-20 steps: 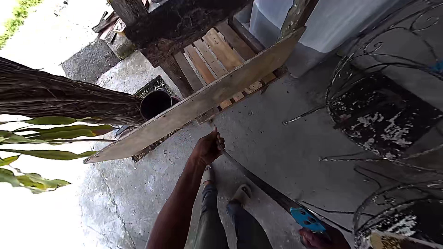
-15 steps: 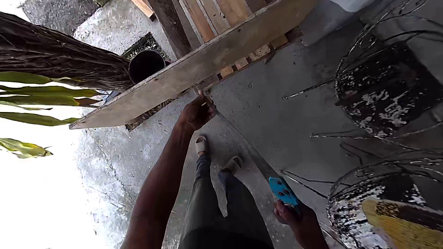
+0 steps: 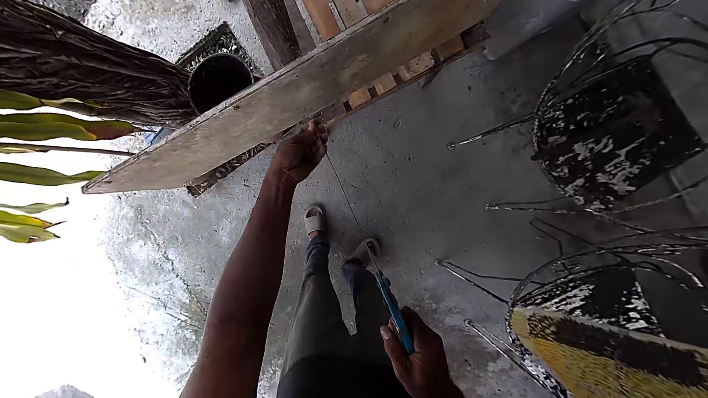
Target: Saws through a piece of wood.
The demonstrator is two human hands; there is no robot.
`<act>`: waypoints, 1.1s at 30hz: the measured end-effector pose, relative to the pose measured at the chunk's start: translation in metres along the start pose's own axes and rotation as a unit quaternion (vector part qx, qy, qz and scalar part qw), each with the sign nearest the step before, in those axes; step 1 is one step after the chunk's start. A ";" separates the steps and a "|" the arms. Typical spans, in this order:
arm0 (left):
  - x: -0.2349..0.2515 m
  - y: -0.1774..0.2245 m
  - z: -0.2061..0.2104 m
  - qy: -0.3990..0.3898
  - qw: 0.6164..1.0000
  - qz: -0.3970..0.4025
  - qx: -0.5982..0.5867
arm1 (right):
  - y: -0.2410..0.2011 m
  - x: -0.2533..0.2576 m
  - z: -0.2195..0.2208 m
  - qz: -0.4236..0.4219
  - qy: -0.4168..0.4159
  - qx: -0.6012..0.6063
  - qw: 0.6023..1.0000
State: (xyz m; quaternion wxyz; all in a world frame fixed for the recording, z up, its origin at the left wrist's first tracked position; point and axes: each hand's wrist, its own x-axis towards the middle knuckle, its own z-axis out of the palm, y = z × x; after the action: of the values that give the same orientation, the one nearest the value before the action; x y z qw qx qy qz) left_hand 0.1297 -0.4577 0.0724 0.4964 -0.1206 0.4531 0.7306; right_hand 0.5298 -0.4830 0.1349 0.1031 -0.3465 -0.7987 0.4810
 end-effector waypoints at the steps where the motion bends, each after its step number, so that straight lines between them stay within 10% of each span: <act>1: 0.001 -0.001 0.000 -0.004 1.000 0.009 0.003 | -0.002 0.000 0.000 0.002 -0.001 -0.002 1.000; 7: 0.003 -0.010 -0.006 -0.036 0.998 0.047 0.029 | -0.006 0.005 -0.003 0.013 -0.006 0.029 0.999; 10: -0.007 -0.002 -0.010 -0.006 0.957 0.120 0.263 | -0.010 0.007 -0.017 0.037 -0.026 0.070 0.997; 15: -0.025 0.034 -0.016 -0.105 0.596 0.309 0.734 | 0.004 0.008 -0.043 0.025 -0.052 0.095 0.994; 20: -0.034 0.062 -0.010 -0.199 0.445 0.364 0.794 | -0.009 0.012 -0.052 0.092 -0.054 0.221 0.969; 33: -0.020 0.031 -0.025 -0.189 0.341 0.389 0.835 | -0.023 -0.003 -0.057 0.076 -0.130 0.078 0.986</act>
State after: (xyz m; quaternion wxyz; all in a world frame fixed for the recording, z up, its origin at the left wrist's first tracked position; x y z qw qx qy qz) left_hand 0.1060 -0.4925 0.0876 0.0713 0.6876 0.7174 0.0864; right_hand 0.5502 -0.4515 0.1840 -0.0118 -0.3315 -0.7368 0.5892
